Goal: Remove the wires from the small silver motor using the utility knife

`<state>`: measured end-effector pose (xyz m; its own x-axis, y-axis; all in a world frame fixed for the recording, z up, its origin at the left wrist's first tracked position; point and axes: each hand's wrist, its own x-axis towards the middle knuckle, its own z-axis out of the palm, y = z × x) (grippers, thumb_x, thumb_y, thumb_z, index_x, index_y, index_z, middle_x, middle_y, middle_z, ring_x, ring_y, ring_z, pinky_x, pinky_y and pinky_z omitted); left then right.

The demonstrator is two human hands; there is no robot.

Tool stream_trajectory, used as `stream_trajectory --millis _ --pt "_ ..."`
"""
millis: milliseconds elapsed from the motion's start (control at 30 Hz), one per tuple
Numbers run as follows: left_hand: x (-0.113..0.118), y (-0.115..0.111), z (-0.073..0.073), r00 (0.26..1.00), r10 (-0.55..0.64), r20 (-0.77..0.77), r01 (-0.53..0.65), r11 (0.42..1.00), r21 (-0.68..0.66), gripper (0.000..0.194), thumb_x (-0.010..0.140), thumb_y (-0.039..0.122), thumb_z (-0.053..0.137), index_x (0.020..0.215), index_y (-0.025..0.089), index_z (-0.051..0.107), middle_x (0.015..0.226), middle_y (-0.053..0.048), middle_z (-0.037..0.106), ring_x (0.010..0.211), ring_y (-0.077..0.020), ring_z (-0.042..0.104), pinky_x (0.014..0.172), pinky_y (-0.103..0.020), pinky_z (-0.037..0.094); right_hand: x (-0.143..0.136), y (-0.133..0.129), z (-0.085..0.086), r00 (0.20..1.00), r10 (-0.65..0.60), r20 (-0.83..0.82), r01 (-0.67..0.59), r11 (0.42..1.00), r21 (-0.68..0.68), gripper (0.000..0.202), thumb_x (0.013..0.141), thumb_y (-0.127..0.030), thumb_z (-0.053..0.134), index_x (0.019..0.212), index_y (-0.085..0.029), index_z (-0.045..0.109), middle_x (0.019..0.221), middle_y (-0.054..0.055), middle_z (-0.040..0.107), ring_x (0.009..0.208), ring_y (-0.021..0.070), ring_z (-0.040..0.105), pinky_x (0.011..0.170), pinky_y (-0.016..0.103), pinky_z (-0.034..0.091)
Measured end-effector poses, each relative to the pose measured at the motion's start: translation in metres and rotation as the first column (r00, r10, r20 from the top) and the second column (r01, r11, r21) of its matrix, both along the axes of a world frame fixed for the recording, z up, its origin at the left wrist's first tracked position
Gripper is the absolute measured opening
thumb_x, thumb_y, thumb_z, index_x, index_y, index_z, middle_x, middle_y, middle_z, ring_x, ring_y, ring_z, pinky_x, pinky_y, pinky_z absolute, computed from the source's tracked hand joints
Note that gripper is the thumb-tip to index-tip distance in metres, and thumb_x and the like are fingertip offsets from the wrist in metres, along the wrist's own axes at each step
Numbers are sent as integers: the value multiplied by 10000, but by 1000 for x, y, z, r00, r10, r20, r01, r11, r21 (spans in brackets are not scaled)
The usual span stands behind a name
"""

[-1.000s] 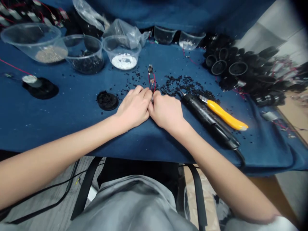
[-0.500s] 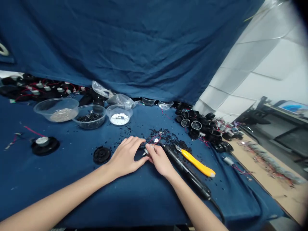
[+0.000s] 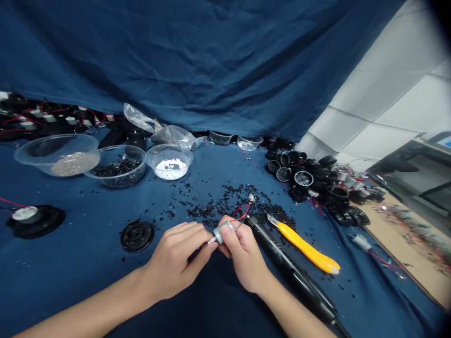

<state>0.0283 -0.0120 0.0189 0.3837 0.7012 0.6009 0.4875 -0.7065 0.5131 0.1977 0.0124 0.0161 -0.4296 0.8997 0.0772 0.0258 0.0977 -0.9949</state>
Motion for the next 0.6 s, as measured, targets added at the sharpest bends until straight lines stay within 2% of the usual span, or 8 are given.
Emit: stream_trajectory --millis 133,233,333,367,400,433,533,600 --pt "2 -3 4 998 -30 60 38 992 -121 213 950 88 459 759 176 489 658 29 435 600 -121 402 590 -267 325 1 -5 -10 1000 -4 -22 4 1000 4 421 955 -502 441 700 -168 414 648 -44 311 568 61 293 520 223 239" --pt "5 -5 5 988 -20 156 69 946 -315 243 965 142 453 736 174 529 646 30 461 595 -112 447 585 -245 352 0 -7 -11 999 -10 -37 10 1000 -20 415 951 -492 460 697 -165 435 648 -43 316 561 58 292 510 216 239" --pt "5 -5 6 956 32 291 162 772 -614 334 997 281 421 718 175 572 593 33 487 562 -112 488 547 -229 378 -3 -6 -7 996 -3 -87 -5 996 -93 421 948 -500 464 699 -160 459 635 -32 411 543 50 335 498 202 250" --pt "4 -4 5 945 44 323 194 720 -666 371 1002 317 402 709 175 580 572 33 491 545 -113 491 535 -228 380 -4 -6 -5 994 -1 -114 -15 991 -136 439 941 -520 464 688 -162 449 616 -32 429 525 47 337 486 199 245" --pt "4 -4 5 941 44 336 212 697 -685 386 999 337 401 701 175 586 560 32 501 538 -116 496 531 -231 383 -6 -5 -4 990 -8 -144 -20 981 -193 462 927 -552 469 676 -167 429 591 -38 421 503 43 323 467 196 231" --pt "3 -4 4 943 30 332 216 704 -677 371 988 338 420 704 175 595 567 28 523 544 -119 506 538 -233 392 -7 -5 -4 985 -24 -173 -22 966 -257 485 906 -588 480 666 -173 407 564 -49 391 481 40 298 447 193 210" --pt "2 -5 1 965 -21 262 175 796 -580 190 919 257 539 769 182 628 651 20 610 596 -121 554 583 -229 430 -9 -6 -6 970 -88 -227 -12 914 -405 535 849 -659 511 651 -176 395 537 -70 313 445 30 246 414 187 154" --pt "2 -6 0 970 -19 241 146 840 -522 81 887 196 574 825 190 627 686 28 623 606 -111 566 591 -216 448 -9 -7 -8 965 -117 -233 -8 880 -475 551 827 -677 530 650 -163 433 526 -71 324 432 23 241 414 187 136"
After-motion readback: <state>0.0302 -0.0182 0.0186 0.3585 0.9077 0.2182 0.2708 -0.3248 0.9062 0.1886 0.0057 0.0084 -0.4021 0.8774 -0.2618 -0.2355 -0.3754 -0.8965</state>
